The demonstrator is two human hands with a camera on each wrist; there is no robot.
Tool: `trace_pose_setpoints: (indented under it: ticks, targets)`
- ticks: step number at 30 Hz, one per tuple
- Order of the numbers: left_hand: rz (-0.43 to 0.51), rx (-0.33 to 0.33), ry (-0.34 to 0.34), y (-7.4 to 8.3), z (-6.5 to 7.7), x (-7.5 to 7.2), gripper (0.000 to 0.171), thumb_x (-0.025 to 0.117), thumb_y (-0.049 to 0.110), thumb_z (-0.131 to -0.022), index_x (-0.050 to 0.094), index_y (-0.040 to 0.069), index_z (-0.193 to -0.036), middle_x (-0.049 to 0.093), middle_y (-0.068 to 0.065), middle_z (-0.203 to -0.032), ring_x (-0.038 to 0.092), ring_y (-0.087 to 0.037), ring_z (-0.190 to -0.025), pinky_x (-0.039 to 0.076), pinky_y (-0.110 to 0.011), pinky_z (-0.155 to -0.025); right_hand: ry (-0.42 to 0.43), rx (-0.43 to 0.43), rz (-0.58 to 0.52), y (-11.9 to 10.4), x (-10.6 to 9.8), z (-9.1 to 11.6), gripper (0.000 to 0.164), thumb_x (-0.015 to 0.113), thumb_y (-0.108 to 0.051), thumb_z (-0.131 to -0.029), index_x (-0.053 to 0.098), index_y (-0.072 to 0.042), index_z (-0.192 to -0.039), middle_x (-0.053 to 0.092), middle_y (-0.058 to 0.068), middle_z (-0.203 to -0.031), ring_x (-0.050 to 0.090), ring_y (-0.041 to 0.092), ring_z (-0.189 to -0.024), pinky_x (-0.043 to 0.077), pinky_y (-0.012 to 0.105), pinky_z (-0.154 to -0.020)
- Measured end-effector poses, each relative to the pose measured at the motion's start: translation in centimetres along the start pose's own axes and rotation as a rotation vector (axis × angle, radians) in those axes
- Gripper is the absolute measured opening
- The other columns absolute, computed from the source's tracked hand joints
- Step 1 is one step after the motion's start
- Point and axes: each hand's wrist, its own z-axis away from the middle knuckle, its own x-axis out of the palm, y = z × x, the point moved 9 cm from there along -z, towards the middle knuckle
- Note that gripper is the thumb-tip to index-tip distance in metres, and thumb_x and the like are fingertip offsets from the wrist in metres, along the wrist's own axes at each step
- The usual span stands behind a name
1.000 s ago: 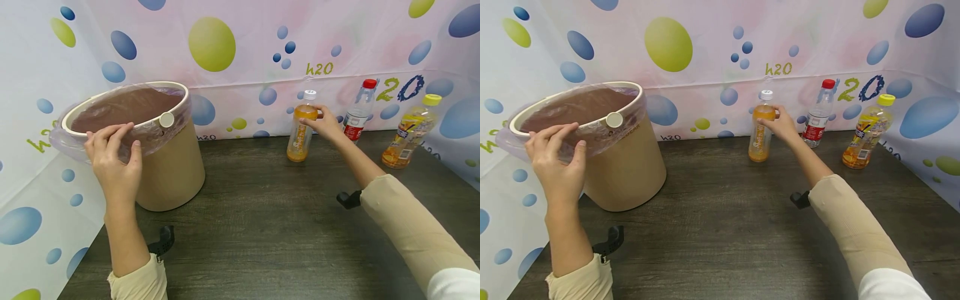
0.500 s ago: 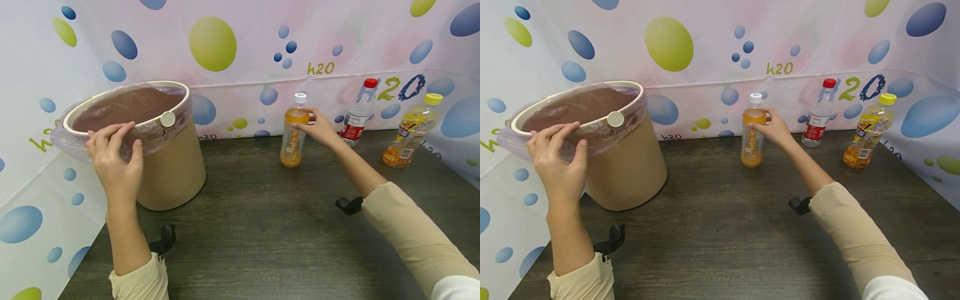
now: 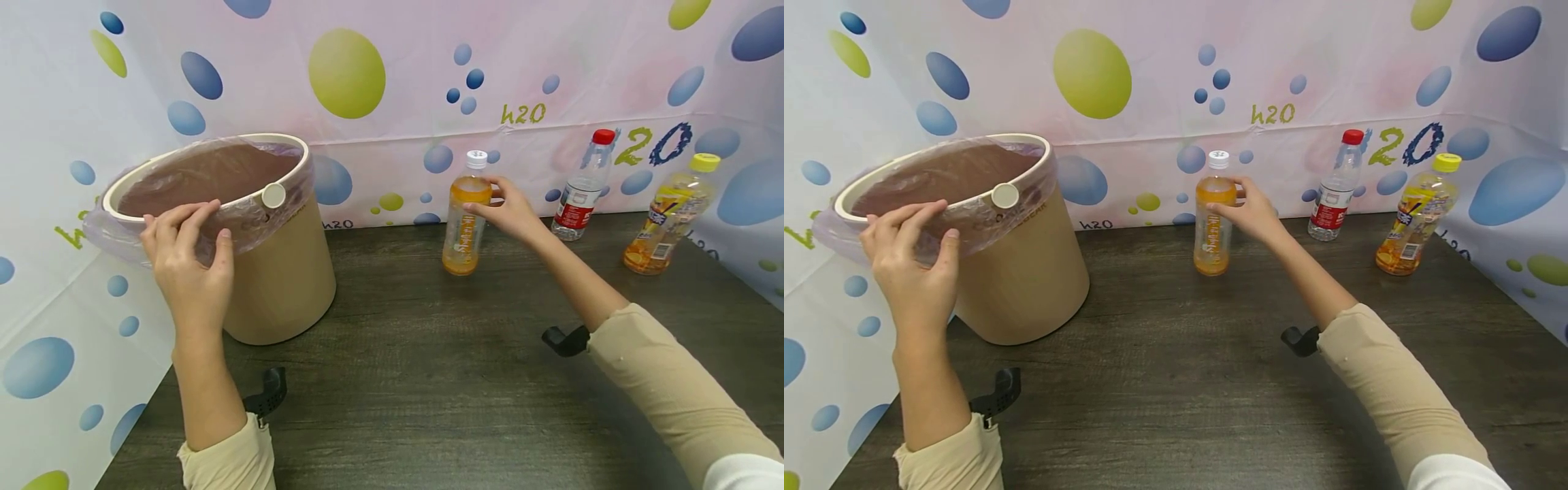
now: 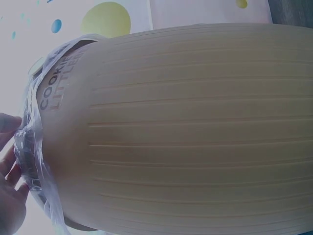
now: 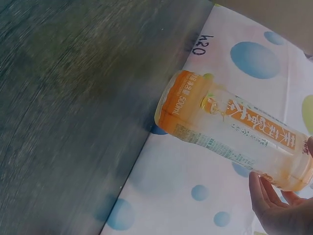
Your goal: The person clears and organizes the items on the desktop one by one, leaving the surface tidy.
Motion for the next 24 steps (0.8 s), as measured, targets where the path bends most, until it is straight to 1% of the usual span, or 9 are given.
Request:
trace_pose_setpoints:
  ticks: [6, 12, 19, 24]
  targets:
    - [0.005, 0.004, 0.002, 0.3, 0.0, -0.1, 0.027, 0.060, -0.009, -0.076, 0.067, -0.006, -0.101, 0.058, -0.021, -0.104, 0.042, -0.034, -0.109, 0.009, -0.033, -0.108, 0.012, 0.002, -0.033, -0.8, 0.5, 0.1, 0.072, 0.066, -0.031, -0.083, 0.030, -0.003, -0.139, 0.042, 0.023, -0.129, 0.044, 0.035, -0.115, 0.041, 0.049, -0.090]
    - [0.007, 0.011, 0.007, 0.7, -0.1, -0.3, 0.026, 0.060, -0.010, -0.076, 0.067, -0.007, -0.101, 0.058, -0.022, -0.103, 0.042, -0.035, -0.108, 0.009, -0.033, -0.108, 0.024, 0.000, -0.070, -1.9, 0.8, 0.1, 0.071, 0.066, -0.034, -0.083, 0.032, -0.006, -0.138, 0.045, 0.018, -0.128, 0.045, 0.031, -0.116, 0.042, 0.046, -0.089]
    - [0.011, 0.007, 0.014, -0.2, 0.1, -0.2, 0.027, 0.062, -0.009, -0.075, 0.068, -0.005, -0.101, 0.059, -0.020, -0.103, 0.043, -0.034, -0.108, 0.010, -0.033, -0.108, 0.033, -0.019, -0.168, -3.2, 1.0, 0.0, 0.067, 0.065, -0.030, -0.084, 0.032, -0.006, -0.138, 0.043, 0.016, -0.128, 0.046, 0.029, -0.114, 0.044, 0.042, -0.089]
    - [0.018, 0.012, 0.011, -0.4, 0.2, -0.1, 0.027, 0.062, -0.007, -0.075, 0.068, -0.004, -0.101, 0.059, -0.020, -0.103, 0.043, -0.032, -0.109, 0.010, -0.033, -0.108, 0.046, -0.036, -0.238, -3.9, 1.0, -0.1, 0.068, 0.065, -0.028, -0.085, 0.030, -0.006, -0.139, 0.043, 0.016, -0.128, 0.047, 0.028, -0.113, 0.045, 0.039, -0.088]
